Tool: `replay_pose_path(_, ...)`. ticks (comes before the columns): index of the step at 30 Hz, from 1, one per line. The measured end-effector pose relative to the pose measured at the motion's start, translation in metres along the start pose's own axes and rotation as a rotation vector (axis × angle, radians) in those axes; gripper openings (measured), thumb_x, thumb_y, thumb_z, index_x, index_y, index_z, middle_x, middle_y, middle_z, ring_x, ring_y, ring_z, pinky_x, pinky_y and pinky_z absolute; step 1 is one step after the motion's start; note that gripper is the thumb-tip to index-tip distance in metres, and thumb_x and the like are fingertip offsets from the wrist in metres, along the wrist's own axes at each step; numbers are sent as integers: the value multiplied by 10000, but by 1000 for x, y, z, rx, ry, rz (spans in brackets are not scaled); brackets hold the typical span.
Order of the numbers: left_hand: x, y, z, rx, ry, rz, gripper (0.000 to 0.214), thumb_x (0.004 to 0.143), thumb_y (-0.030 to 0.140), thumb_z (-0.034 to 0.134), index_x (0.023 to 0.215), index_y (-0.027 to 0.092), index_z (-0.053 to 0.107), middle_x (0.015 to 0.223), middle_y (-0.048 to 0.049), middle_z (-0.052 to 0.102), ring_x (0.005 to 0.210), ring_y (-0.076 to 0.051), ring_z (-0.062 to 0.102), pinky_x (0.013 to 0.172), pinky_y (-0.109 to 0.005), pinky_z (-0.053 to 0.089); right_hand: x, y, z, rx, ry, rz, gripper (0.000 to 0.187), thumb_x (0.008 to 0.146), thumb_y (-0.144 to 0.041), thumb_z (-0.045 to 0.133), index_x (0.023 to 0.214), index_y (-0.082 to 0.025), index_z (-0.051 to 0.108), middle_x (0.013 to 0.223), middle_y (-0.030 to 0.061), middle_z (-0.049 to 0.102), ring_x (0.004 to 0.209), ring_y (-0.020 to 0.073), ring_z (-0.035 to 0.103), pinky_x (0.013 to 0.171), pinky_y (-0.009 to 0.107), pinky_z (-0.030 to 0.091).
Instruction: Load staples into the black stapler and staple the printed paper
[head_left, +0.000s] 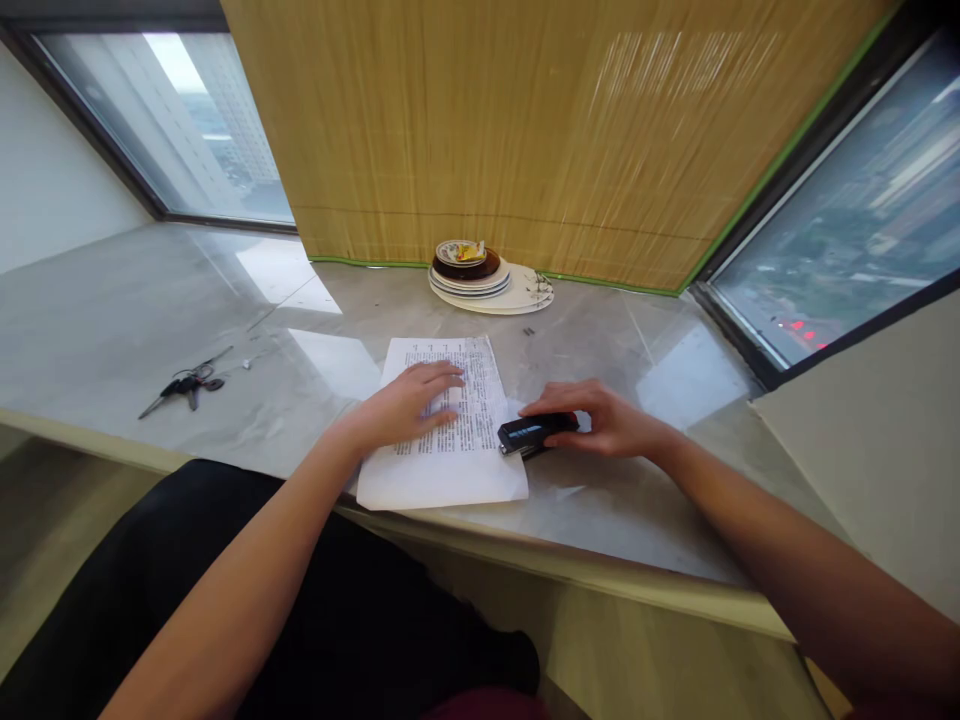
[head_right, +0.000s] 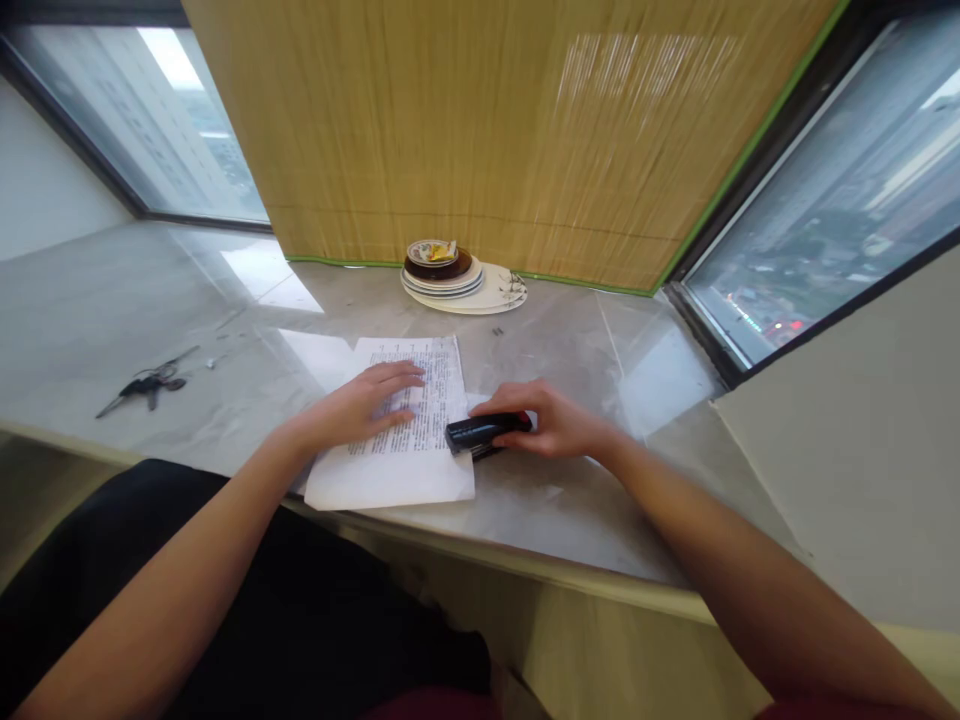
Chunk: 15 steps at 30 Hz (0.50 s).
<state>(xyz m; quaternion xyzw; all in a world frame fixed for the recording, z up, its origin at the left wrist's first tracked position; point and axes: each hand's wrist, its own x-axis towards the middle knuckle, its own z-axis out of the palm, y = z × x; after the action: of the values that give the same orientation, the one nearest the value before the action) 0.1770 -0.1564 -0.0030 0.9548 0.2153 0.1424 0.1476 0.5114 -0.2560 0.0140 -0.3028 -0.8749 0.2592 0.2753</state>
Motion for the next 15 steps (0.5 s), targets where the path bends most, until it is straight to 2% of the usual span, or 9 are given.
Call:
replay_pose_path(4,-6,14,-14,-210,-234,174,499,975,397,700,1465,425,604,1629,-25,499,1565,-332,371,1292,-618,252,-2,-1,3,-68,-2,-1,469,988,-283,672,1456,-287,636,1156,93,757,950,204,709,829,331,574)
replay_pose_path(7,-8,19,-18,-275,-286,176,456,958,342,724,1391,473,663,1628,17,497,1581,-358,320,1289,-683,161,-1,-5,9,-136,3,-23,501,991,-212,628,1482,-312,613,1181,91,732,995,206,696,853,334,568)
replay_pose_path(11,-8,21,-16,-262,-371,154,474,1001,228,631,1383,506,657,1660,55,443,1623,-356,184,1268,-741,39,3,-9,18,-190,43,-25,540,996,-181,598,1514,-333,574,1175,87,720,984,205,677,843,345,566)
replay_pose_path(15,-9,22,-14,-255,-361,147,503,1000,204,610,1377,534,650,1667,77,427,1625,-353,179,1267,-746,37,5,-12,24,-233,29,-32,555,1000,-169,590,1520,-361,561,1203,80,716,1031,219,666,887,375,561)
